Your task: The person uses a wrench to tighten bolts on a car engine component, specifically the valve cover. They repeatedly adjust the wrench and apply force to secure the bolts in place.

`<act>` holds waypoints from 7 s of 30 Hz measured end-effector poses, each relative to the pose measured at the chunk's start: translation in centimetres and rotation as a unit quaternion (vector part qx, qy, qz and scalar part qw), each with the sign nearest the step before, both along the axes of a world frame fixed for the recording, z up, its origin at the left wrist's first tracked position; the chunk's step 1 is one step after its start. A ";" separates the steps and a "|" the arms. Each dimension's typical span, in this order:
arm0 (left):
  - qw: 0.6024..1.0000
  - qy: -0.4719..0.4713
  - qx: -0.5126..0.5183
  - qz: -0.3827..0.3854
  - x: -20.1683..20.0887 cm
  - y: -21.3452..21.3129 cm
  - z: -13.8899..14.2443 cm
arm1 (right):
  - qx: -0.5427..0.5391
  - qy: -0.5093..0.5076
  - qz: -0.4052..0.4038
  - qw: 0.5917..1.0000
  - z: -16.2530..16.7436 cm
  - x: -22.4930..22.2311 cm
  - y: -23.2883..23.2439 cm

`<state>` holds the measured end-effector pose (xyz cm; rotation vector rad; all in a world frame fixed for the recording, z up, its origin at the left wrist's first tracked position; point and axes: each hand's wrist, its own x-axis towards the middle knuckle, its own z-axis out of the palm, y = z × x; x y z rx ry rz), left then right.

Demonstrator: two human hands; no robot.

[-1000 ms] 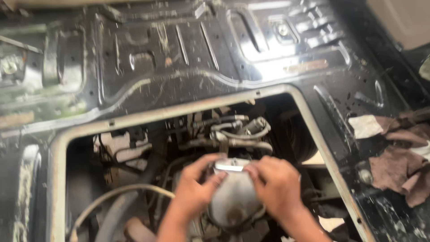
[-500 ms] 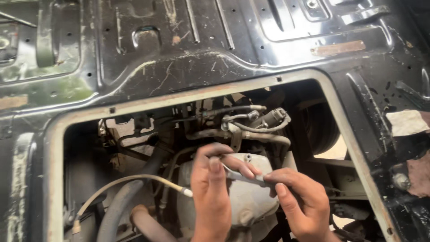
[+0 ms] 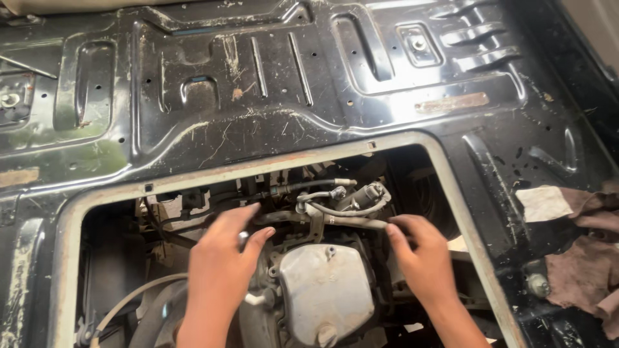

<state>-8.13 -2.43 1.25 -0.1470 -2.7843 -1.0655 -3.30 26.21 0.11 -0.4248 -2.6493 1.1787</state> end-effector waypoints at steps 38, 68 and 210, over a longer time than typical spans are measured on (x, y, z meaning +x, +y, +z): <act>0.904 -0.301 -0.292 -0.085 -6.1 7.8 -3.4 | -0.024 -0.081 0.018 0.996 -0.2 -1.1 1.4; 0.891 -0.388 -0.151 -0.182 -8.1 5.3 -5.9 | -0.057 -0.010 0.094 0.994 -3.1 -1.4 3.7; 0.946 0.322 0.028 0.005 3.8 4.4 -0.2 | -0.067 -0.270 0.087 0.957 -0.8 8.3 2.8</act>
